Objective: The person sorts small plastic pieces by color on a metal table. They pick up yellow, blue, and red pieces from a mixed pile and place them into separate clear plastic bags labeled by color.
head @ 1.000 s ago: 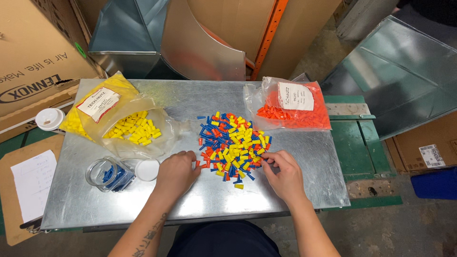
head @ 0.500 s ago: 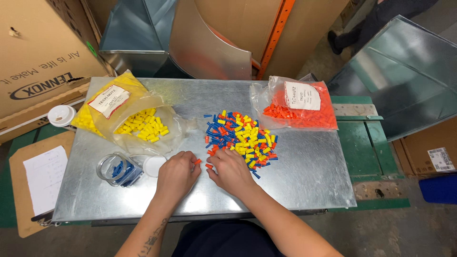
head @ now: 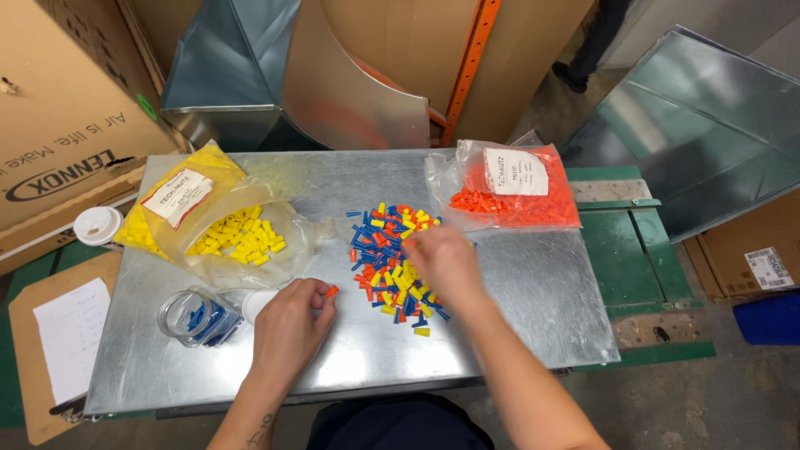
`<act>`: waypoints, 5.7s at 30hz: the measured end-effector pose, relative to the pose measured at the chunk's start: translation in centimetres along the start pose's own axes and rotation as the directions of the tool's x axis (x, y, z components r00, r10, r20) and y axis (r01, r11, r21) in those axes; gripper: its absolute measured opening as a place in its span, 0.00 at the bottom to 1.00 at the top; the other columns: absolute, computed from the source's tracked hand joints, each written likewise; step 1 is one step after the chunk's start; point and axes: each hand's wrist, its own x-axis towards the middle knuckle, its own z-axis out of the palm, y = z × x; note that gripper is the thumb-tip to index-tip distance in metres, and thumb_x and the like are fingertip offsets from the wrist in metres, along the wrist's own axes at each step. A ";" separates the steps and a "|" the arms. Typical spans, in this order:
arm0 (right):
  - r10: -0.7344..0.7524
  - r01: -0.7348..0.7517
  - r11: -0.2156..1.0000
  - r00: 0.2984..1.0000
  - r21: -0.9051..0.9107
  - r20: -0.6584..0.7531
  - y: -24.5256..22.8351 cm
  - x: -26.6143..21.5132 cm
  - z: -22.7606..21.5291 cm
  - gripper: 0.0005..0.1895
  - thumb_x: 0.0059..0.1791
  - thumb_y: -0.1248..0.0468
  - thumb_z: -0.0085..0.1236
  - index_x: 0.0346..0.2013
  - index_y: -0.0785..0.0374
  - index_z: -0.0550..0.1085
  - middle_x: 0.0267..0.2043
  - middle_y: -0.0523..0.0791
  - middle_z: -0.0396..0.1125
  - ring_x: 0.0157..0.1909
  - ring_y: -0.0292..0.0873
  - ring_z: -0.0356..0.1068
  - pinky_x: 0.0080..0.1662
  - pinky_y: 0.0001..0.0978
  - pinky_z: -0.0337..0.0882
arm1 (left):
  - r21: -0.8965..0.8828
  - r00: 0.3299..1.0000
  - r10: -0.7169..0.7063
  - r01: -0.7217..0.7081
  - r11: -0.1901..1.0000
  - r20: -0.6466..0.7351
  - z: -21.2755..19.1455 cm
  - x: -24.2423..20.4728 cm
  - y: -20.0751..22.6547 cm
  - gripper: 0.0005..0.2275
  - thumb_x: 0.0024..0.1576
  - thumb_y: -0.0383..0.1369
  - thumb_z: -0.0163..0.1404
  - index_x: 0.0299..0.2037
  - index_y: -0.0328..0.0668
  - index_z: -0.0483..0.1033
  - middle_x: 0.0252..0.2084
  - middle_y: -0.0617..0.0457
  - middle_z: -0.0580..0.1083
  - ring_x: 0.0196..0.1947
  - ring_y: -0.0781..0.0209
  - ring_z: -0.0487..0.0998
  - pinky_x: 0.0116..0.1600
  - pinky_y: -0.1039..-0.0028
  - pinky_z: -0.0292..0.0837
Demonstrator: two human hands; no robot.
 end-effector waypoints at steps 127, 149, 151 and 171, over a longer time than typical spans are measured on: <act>-0.094 0.082 0.995 0.976 -0.064 -0.198 5.6 -5.0 -1.3 0.08 0.51 0.58 0.68 0.41 0.57 0.81 0.29 0.37 0.66 0.32 0.36 0.65 0.32 0.33 0.67 | 0.225 0.611 0.789 -0.778 0.586 0.059 12.1 -1.8 4.6 0.03 0.60 0.27 0.56 0.35 0.49 0.78 0.34 0.55 0.75 0.36 0.57 0.75 0.39 0.66 0.69; -0.277 0.300 0.930 0.952 0.212 -0.132 -4.1 -0.8 4.0 0.07 0.47 0.65 0.69 0.39 0.55 0.84 0.24 0.40 0.69 0.30 0.43 0.73 0.39 0.35 0.76 | 0.434 0.903 0.174 0.016 0.901 -0.394 -2.1 7.3 -5.0 0.06 0.56 0.36 0.59 0.41 0.50 0.80 0.33 0.56 0.76 0.38 0.58 0.81 0.42 0.69 0.78; -0.320 0.319 0.910 0.947 0.263 -0.042 -6.5 1.5 5.6 0.06 0.48 0.66 0.67 0.40 0.58 0.84 0.24 0.41 0.70 0.31 0.43 0.73 0.40 0.35 0.76 | 0.398 0.898 0.175 0.000 0.917 -0.403 -2.5 5.1 -3.7 0.07 0.57 0.36 0.57 0.43 0.50 0.80 0.33 0.55 0.76 0.38 0.57 0.81 0.41 0.68 0.78; -0.317 0.317 0.947 0.948 0.053 -0.004 1.2 2.4 3.2 0.09 0.50 0.59 0.64 0.45 0.48 0.83 0.24 0.40 0.68 0.36 0.46 0.75 0.46 0.38 0.76 | 0.052 0.950 0.305 -0.309 0.950 0.069 4.5 -1.2 2.2 0.08 0.59 0.34 0.57 0.46 0.46 0.81 0.34 0.54 0.73 0.39 0.58 0.78 0.45 0.70 0.74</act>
